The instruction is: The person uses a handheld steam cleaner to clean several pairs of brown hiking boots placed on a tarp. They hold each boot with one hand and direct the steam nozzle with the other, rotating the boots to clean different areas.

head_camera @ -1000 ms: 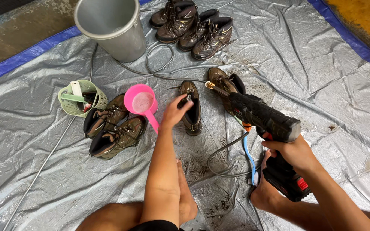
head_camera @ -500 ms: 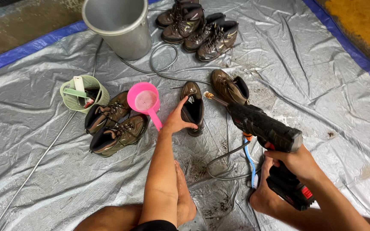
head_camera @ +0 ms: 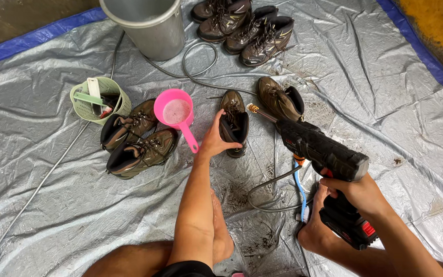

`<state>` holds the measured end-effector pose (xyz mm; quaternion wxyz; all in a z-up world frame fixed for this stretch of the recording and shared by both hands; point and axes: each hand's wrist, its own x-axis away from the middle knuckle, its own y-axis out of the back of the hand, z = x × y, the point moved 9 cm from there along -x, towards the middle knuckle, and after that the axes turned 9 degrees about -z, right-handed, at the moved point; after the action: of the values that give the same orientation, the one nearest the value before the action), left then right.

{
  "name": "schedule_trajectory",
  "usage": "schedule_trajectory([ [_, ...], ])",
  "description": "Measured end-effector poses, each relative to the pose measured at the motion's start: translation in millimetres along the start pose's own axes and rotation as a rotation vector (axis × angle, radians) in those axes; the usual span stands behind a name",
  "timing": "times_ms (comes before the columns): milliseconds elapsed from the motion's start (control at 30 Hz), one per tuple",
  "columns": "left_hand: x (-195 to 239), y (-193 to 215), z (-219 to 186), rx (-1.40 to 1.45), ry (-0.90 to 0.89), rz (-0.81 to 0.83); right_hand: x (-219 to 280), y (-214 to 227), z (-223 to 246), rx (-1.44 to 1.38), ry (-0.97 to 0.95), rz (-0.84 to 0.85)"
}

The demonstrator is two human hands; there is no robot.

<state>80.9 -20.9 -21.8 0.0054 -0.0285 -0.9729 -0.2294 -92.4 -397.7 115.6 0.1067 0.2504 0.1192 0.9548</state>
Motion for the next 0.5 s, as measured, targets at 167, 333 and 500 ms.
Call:
schedule_trajectory([
  [167, 8.4, 10.3, -19.4, -0.222, 0.049, 0.027, 1.9, -1.7, 3.2, -0.006, 0.025, 0.02],
  [333, 7.9, 10.6, -14.8, -0.22, 0.092, 0.03, 6.1, -3.5, 9.7, 0.018, 0.025, 0.02],
  [500, -13.5, -0.2, -22.6, -0.227, -0.086, 0.016, -0.2, -0.7, 3.8, -0.014, 0.056, 0.024],
])
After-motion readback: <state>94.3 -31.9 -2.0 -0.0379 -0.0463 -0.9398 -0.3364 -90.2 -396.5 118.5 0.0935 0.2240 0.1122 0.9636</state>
